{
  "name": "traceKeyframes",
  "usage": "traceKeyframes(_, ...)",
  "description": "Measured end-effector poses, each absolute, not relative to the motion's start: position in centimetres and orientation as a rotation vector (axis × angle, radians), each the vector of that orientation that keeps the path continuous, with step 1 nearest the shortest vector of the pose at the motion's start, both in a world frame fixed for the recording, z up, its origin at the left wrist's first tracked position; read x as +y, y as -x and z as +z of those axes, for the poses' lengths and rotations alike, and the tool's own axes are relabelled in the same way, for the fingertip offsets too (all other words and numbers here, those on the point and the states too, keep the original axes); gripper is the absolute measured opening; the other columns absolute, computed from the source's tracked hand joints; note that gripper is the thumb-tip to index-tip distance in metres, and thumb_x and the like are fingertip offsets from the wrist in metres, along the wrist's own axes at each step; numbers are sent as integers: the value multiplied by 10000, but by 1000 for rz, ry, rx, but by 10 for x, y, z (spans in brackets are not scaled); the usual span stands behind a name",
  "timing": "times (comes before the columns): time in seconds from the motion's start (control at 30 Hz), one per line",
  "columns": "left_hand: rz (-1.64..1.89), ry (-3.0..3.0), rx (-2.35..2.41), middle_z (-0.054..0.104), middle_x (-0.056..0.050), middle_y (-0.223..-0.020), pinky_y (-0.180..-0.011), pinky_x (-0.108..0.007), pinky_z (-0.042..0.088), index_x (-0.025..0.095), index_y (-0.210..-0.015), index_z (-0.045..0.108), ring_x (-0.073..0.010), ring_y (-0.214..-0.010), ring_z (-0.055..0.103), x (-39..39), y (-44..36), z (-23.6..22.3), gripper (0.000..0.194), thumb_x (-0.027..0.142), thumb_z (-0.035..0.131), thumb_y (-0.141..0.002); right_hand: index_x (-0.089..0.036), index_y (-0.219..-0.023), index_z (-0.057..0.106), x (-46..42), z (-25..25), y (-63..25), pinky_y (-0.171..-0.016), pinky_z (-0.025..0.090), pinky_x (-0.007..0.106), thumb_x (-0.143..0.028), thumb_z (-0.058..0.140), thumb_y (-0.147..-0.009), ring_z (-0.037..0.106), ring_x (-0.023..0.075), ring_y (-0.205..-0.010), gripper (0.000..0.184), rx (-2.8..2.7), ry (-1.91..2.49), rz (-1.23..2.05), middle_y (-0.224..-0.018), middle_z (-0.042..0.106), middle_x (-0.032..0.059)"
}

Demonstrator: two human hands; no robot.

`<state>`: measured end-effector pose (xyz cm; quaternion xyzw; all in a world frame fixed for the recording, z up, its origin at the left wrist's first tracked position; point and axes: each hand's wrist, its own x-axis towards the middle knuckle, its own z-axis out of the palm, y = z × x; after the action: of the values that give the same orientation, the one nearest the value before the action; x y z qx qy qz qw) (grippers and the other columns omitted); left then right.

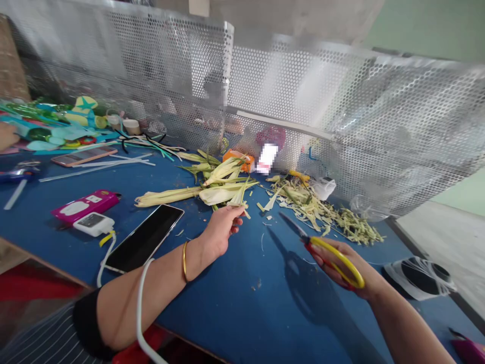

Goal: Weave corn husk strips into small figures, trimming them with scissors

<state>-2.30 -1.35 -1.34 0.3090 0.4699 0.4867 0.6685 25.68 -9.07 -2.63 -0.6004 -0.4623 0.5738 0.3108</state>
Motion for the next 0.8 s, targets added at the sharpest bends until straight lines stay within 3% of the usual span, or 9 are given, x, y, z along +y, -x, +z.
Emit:
traceKeyframes(0.07,1092,-698,1038,593,-8,-741,-490,-194,305,130,-752,647,-61,-578,483,-14,23,-14,113,237,686,-755,-167,-1005,662,-99,-27,-259,-312,207,150,-529,783,-681,333,13,-342,500,-1312,1599,1672,-592,528,-52)
traceKeyframes(0.17,1075,-698,1026,590,-9,-740,-495,-198,315,132,-749,641,-62,-575,479,-15,23,-15,134,253,697,-742,-158,-1040,696,-96,-32,-261,-342,237,152,-477,834,-616,350,9,-374,549,-1370,1659,1715,-623,555,-41)
traceKeyframes(0.3,1082,-685,1022,581,-5,-728,-494,-196,312,132,-735,632,-59,-574,477,-16,23,-14,141,253,706,-732,-140,-1095,694,-78,-33,-257,-336,243,164,-524,829,-548,360,38,-353,681,-1135,1831,1144,-487,458,-79)
traceKeyframes(0.37,1088,-673,1026,579,-5,-722,-497,-193,314,130,-728,631,-59,-578,478,-16,23,-13,138,249,702,-735,-146,-1130,683,-73,-30,-248,-333,248,172,-533,823,-540,359,44,-351,719,-1104,1797,1099,-500,481,-75)
traceKeyframes(0.6,1058,-676,1046,590,-3,-737,-489,-197,302,128,-761,643,-57,-566,476,-16,22,-15,109,232,675,-755,-151,-908,748,-42,-28,-209,-329,257,180,-378,833,-551,386,55,-351,432,-1278,1799,1249,-468,526,-57)
traceKeyframes(0.8,1041,-693,1063,607,-8,-737,-502,-206,324,133,-747,650,-66,-577,494,-17,21,-17,123,247,696,-747,-177,-920,682,-22,-25,-201,-291,240,180,-517,685,-703,337,52,-318,403,-1176,1747,1200,-496,480,-69)
